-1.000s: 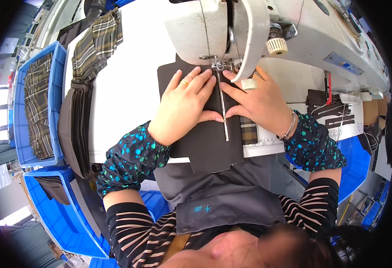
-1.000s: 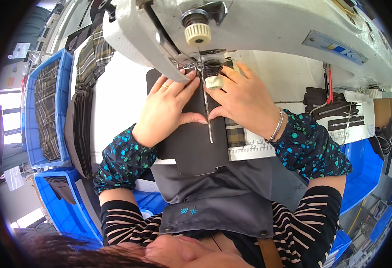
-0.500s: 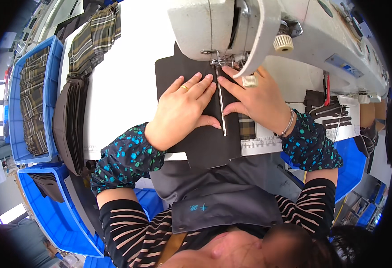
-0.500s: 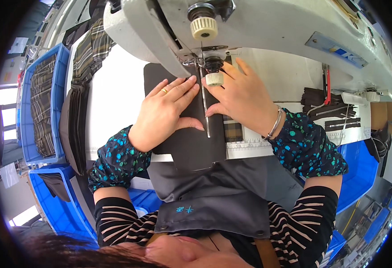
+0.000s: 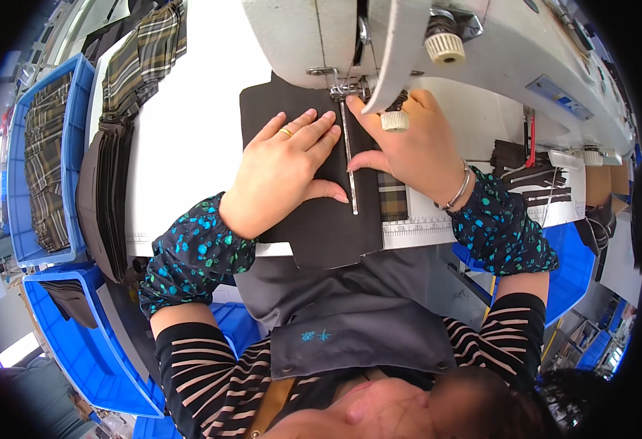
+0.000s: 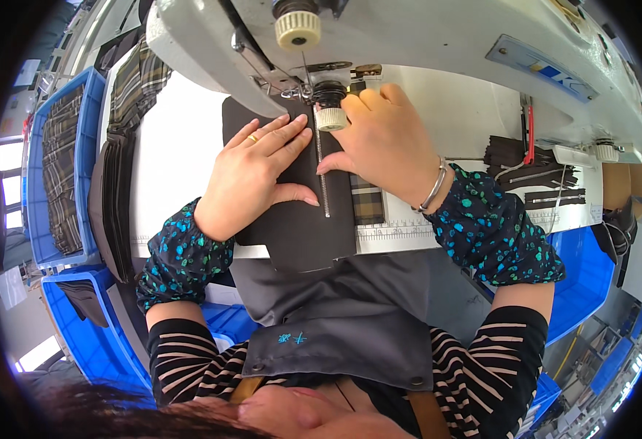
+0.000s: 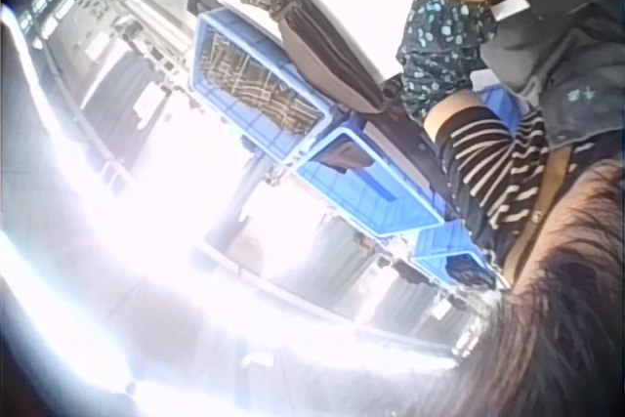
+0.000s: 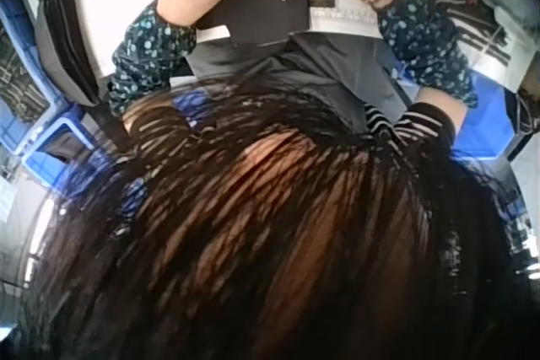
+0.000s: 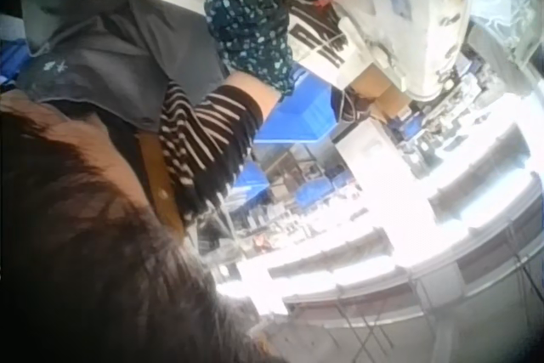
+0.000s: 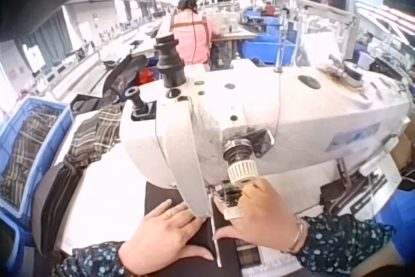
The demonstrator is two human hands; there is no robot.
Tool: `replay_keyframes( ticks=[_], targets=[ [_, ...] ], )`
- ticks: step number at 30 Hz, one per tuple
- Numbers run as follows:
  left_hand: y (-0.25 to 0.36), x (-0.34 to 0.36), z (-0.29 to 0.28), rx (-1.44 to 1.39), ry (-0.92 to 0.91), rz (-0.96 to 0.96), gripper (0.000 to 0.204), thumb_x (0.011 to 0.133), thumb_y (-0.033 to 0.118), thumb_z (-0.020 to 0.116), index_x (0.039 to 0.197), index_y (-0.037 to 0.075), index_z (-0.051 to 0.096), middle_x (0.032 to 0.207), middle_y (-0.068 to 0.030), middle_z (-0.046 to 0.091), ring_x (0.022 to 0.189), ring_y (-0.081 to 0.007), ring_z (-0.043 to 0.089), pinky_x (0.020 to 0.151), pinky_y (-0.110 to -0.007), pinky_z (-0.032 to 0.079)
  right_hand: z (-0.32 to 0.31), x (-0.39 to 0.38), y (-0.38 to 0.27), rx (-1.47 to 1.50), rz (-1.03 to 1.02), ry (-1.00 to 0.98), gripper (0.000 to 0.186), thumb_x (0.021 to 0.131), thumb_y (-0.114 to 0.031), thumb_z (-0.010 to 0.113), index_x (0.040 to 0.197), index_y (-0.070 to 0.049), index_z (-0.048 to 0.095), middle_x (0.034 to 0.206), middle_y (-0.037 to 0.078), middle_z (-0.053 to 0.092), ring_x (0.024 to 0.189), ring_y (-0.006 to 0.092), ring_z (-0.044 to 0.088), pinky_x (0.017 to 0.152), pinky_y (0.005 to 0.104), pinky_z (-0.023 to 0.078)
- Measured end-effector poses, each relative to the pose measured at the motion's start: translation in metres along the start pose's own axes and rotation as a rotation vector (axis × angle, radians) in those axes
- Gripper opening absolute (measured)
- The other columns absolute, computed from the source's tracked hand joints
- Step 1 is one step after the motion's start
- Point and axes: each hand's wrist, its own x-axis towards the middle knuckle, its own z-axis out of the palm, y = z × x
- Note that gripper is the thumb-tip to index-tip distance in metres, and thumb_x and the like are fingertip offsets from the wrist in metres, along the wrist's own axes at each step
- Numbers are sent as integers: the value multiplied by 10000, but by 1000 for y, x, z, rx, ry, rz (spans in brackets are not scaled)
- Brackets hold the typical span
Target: The person sews a zipper onto a piece of dark fabric using an industrial sewing machine. They align the zipper with the fabric edge, guide the material under the presser foot, and stitch along the zipper teeth. The person repeats this process for multiple fabric pieces, handling them one at a time.
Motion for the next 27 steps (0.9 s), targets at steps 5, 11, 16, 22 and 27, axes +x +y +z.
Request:
replay_keyframes(
  ticks=[5, 11, 16, 22, 27],
  targets=[
    [18, -13, 2, -43, -4, 1, 864, 747, 576, 795, 1415, 48, 650, 1495, -107, 618, 1409, -311, 573, 1163, -518, 454, -26, -26, -24, 185, -60, -94, 759, 692, -540, 845, 1261, -56, 712, 1273, 138, 668, 1144, 300, 614, 1060, 478, 462],
    [29, -22, 2, -48, 1, -24, 855, 732, 584, 800, 1401, 71, 663, 1480, -97, 628, 1399, -300, 584, 1158, -532, 446, -29, -38, -36, 170, -50, -163, 809, 700, -541, 841, 1320, -43, 692, 1439, 173, 630, 1310, 316, 594, 1158, 531, 426],
    [18, -11, 3, -14, 13, -18, 852, 725, 587, 809, 1398, 84, 668, 1478, -82, 632, 1392, -288, 590, 1157, -530, 442, -23, -29, -28, 168, -46, -140, 830, 686, -543, 846, 1321, -34, 684, 1412, 172, 641, 1306, 310, 595, 1160, 535, 422],
    [0, 5, 7, -13, 40, -5, 800, 775, 613, 769, 1364, 78, 682, 1449, -86, 634, 1379, -286, 592, 1145, -558, 448, -10, -16, -14, 152, -28, -90, 780, 679, -524, 866, 1273, -44, 709, 1261, 125, 681, 1285, 303, 597, 1135, 500, 434],
    [-10, 16, 8, -56, 46, -32, 824, 752, 586, 798, 1381, 69, 672, 1428, -92, 637, 1383, -300, 583, 1143, -554, 449, -6, -10, -7, 155, -10, -78, 695, 686, -526, 864, 1186, -59, 739, 1230, 131, 681, 1289, 309, 592, 1134, 488, 429]
  ],
)
